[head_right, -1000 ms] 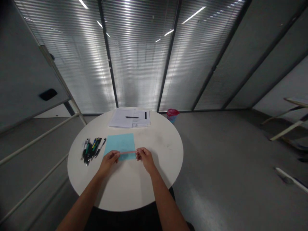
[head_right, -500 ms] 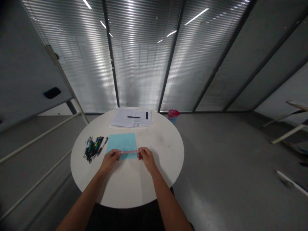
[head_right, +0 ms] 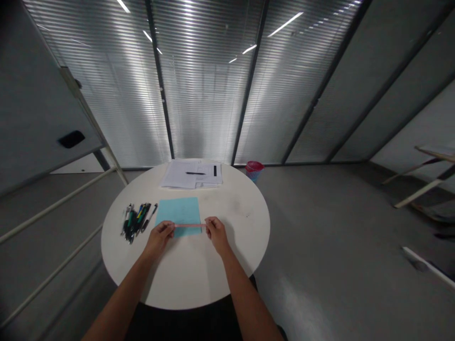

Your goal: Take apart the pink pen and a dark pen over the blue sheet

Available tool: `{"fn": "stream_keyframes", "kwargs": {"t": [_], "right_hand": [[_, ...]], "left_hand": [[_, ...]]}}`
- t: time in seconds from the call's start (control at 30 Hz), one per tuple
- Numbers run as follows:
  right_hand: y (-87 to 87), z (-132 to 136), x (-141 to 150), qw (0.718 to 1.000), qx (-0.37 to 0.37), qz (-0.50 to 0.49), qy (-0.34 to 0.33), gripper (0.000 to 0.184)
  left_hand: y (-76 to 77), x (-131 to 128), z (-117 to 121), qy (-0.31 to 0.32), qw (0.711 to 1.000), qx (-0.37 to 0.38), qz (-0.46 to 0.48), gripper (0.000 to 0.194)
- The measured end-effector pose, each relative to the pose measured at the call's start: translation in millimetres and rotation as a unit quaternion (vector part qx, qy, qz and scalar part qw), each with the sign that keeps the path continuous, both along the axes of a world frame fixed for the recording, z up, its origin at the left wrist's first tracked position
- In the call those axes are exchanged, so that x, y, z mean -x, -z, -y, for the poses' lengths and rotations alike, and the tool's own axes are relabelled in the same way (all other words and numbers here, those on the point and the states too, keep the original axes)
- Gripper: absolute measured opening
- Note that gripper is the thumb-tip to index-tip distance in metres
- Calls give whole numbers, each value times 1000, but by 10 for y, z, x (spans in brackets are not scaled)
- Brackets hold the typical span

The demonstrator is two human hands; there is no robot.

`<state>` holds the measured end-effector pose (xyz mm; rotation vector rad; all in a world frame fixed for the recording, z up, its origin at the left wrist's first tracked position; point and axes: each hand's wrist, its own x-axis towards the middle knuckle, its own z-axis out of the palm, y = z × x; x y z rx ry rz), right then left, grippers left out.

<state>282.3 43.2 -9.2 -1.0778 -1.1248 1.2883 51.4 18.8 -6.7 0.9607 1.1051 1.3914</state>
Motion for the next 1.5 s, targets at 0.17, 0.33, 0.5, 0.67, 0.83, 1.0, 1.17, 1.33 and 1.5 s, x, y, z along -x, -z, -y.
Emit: {"fn": "stream_keyframes", "kwargs": {"t": [0.17,0.33,0.5,0.67,0.83,1.0,1.17,1.33,1.5], "right_hand": [[-16,5,7,1000,1,-12,8,36],[-32,18,11,1000,1,-7,-1,36],[-44,30,5,1000,-7,-2,-7,36],[-24,28,-7,1000,-8,-2,-13,36],[-14,23,-16,1000,-6,-6,-19,36],[5,19,-24,1000,-2,-8,-26,36],[35,8,-25,999,8,-20,-31,34],[60,-2,-33,999,3,-25,-37,32],[84,-10,-41,999,-2,-30,-39,29]], "left_hand": [[30,5,-25,-2,1000,9,-3,33],[18,4,-22,-8,1000,15,2,37],[-17,0,0,-10,1000,8,-13,36],[-21,-3,2,-16,1000,9,-19,36],[-22,-5,3,-15,1000,13,19,35],[-5,-3,-3,-19,998,15,53,34],[46,12,-18,-11,998,13,61,31],[61,22,-29,-13,997,19,75,33],[16,10,-16,-15,996,25,80,32]]}}
